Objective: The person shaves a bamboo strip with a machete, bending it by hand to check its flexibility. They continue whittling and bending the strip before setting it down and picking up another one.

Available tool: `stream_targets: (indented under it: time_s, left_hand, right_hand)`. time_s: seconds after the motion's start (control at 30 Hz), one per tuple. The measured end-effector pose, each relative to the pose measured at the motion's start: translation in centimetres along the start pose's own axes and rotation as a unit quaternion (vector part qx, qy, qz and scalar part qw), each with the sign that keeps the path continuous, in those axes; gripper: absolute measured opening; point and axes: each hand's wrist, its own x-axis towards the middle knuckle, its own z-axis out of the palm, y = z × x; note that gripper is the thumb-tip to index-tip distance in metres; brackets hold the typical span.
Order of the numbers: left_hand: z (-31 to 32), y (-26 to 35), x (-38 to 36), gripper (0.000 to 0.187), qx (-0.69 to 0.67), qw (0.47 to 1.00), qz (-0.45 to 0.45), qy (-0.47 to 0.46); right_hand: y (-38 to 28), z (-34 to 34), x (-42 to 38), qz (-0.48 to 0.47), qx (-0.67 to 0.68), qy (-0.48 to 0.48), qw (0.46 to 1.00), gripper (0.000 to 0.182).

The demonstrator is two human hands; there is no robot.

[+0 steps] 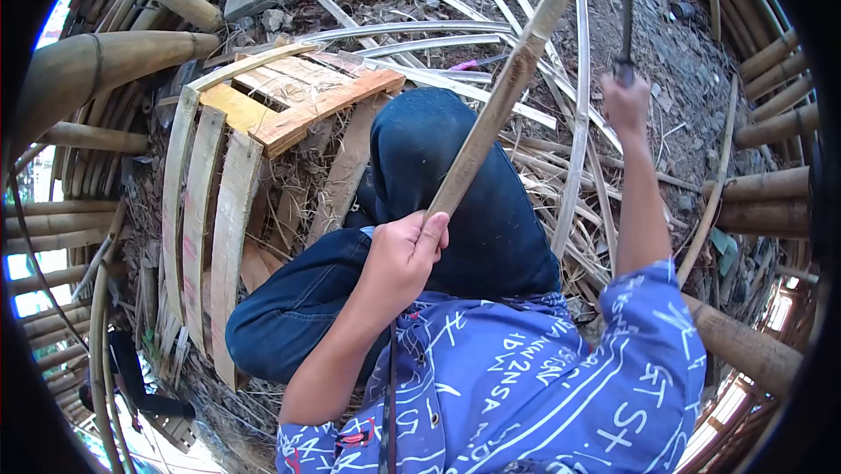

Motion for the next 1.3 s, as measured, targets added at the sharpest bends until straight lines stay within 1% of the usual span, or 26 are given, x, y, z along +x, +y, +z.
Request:
stream_targets:
  time_s: [0.03, 0.1, 0.17, 0.2, 0.23, 0.3, 0.33, 0.37, 0.43, 0.47, 0.5, 0.53, 0.57, 0.67, 0.77, 0.83, 0.93, 0.97, 1.03, 1.1, 1.17, 1.2, 1.23, 1.27, 1.3]
  left_hand:
    - [0.2, 0.0, 0.2, 0.035, 0.023, 1.000, 0.009, -0.006]
    - [0.5, 1.0, 0.3, 0.035, 0.019, 1.000, -0.016, -0.009]
    - [0.8, 1.8, 0.5, 0.034, 0.055, 0.998, -0.012, -0.001]
    - [1.0, 1.8, 0.6, 0.034, 0.086, 0.996, 0.002, 0.015]
    - [1.3, 1.8, 0.6, 0.034, 0.092, 0.996, 0.001, 0.009]
    - [1.6, 1.8, 0.6, 0.036, 0.164, 0.983, 0.065, 0.055]
    - [1.6, 1.9, 0.5, 0.037, 0.174, 0.981, 0.064, 0.059]
    - [1.6, 1.9, 0.4, 0.037, 0.178, 0.980, 0.064, 0.054]
    - [1.4, 1.5, 0.3, 0.037, 0.198, 0.974, 0.079, 0.073]
    - [1.4, 1.4, 0.2, 0.037, 0.196, 0.975, 0.076, 0.074]
    - [1.5, 1.5, 0.1, 0.037, 0.221, 0.965, 0.108, 0.086]
    - [1.5, 1.5, 0.1, 0.037, 0.246, 0.954, 0.139, 0.097]
    - [1.5, 1.5, 0.1, 0.037, 0.244, 0.955, 0.139, 0.099]
    - [1.7, 1.1, -0.1, 0.037, 0.235, 0.955, 0.144, 0.107]
    - [1.8, 1.2, 0.1, 0.036, 0.245, 0.951, 0.152, 0.112]
    - [2.0, 1.3, -0.1, 0.036, 0.240, 0.952, 0.151, 0.113]
    - [2.0, 1.4, -0.2, 0.036, 0.232, 0.956, 0.141, 0.112]
    - [1.8, 1.2, -0.7, 0.036, 0.233, 0.956, 0.139, 0.113]
    - [1.3, 0.9, -1.4, 0.037, 0.178, 0.977, 0.078, 0.090]
    - [1.0, 1.0, -1.4, 0.037, 0.172, 0.979, 0.076, 0.083]
    - [0.6, 1.2, -1.2, 0.037, 0.165, 0.980, 0.075, 0.087]
    - [0.3, 1.1, -1.0, 0.037, 0.135, 0.987, 0.063, 0.060]
    - [0.2, 1.1, -0.7, 0.036, 0.105, 0.993, 0.051, 0.032]
    - [0.0, 1.4, -0.4, 0.035, 0.082, 0.996, 0.017, 0.007]
    - [-0.1, 1.9, -0.4, 0.035, 0.082, 0.996, 0.014, 0.013]
  right_hand:
    - [0.0, -0.3, -1.9, 0.015, 0.046, -0.010, 0.999, 0.016]
    - [-3.8, -0.9, -7.1, 0.028, 0.150, -0.039, 0.988, 0.012]
    - [-3.5, -0.1, -10.7, -0.015, 0.195, -0.084, 0.977, 0.011]
    - [-4.9, -0.4, -12.1, -0.057, 0.169, -0.123, 0.976, 0.010]
    - [-6.8, -1.0, -13.2, -0.098, 0.141, -0.162, 0.972, 0.009]
    - [-10.0, -1.3, -14.4, -0.125, 0.120, -0.196, 0.965, 0.007]
    - [-10.0, -0.9, -14.6, -0.119, 0.087, -0.231, 0.962, 0.007]
    - [-9.6, -0.2, -14.7, -0.113, 0.089, -0.227, 0.963, 0.007]
    - [-8.9, 1.3, -14.5, -0.219, -0.047, -0.188, 0.956, 0.010]
    - [-8.9, 1.6, -13.7, -0.196, -0.071, -0.213, 0.955, 0.014]
    - [-8.7, 1.9, -13.0, -0.199, -0.110, -0.208, 0.951, 0.015]
    - [-8.6, 2.0, -12.7, -0.208, -0.112, -0.211, 0.948, 0.014]
    - [-8.6, 2.2, -12.2, -0.220, -0.115, -0.211, 0.945, 0.014]
    - [-8.9, 2.6, -10.7, -0.182, -0.120, -0.187, 0.958, 0.015]
    - [-8.5, 3.0, -10.0, -0.208, -0.137, -0.180, 0.952, 0.016]
    - [-8.1, 3.3, -9.6, -0.207, -0.147, -0.176, 0.951, 0.015]
    - [-7.1, 3.9, -7.9, -0.229, -0.127, -0.106, 0.959, 0.012]
    - [-7.2, 3.8, -7.1, -0.210, -0.153, -0.082, 0.962, 0.014]
    - [-6.4, 3.2, -3.8, -0.106, -0.133, -0.014, 0.985, 0.016]
    - [-3.7, 2.4, 0.2, -0.089, -0.132, 0.022, 0.987, 0.020]
    - [-3.7, 1.4, 0.0, 0.012, 0.004, -0.022, 1.000, 0.022]
    - [-3.3, 1.6, -0.9, 0.068, 0.122, -0.045, 0.989, 0.024]
    - [-3.1, 2.2, -1.9, 0.092, 0.178, -0.018, 0.980, 0.022]
    - [-2.7, 2.0, -3.3, 0.113, 0.241, -0.036, 0.963, 0.019]
    - [-2.7, 1.8, -4.8, 0.113, 0.293, -0.052, 0.948, 0.016]
